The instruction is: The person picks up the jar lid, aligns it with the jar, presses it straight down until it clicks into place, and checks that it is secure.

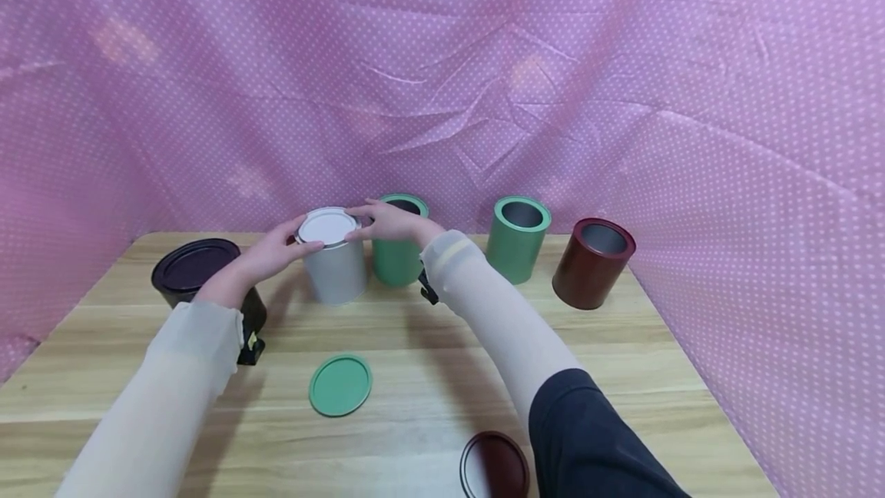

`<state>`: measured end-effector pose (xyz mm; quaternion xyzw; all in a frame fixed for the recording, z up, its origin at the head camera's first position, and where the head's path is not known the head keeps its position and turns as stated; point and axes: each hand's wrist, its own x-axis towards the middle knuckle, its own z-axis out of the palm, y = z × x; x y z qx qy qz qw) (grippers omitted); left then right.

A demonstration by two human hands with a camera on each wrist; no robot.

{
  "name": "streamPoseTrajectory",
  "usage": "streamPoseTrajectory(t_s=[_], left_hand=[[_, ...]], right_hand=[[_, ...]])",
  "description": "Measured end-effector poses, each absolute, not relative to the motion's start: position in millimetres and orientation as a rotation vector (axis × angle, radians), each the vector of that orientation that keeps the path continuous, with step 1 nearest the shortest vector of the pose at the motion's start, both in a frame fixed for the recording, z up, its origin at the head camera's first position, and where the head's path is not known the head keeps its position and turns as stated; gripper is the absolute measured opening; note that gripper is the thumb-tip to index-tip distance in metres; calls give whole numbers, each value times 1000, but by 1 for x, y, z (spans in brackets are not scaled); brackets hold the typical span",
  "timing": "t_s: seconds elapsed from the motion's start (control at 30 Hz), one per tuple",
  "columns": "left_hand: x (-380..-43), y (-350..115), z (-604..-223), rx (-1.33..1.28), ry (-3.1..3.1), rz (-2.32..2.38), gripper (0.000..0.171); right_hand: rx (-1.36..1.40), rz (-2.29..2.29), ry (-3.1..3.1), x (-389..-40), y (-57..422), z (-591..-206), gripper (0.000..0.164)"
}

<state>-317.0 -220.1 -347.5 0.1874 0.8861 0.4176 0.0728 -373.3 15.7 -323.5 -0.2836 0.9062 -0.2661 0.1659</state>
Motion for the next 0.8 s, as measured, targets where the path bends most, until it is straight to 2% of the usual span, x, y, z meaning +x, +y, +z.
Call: streamPoseTrajectory(t_s=[0.23,0.6,0.8], left_hand=[[-314,-220,-346,479,2671,1246,83],[-312,-216,-346,433,2690,1228,83],[-301,-210,-343,305,2705,1208,88]], right_hand=[[-776,-785,2571,-374,15,-321,68],[-745,-811,2559,-374,17,-323,68],[-739,-834,2550,-367,19,-321,67]])
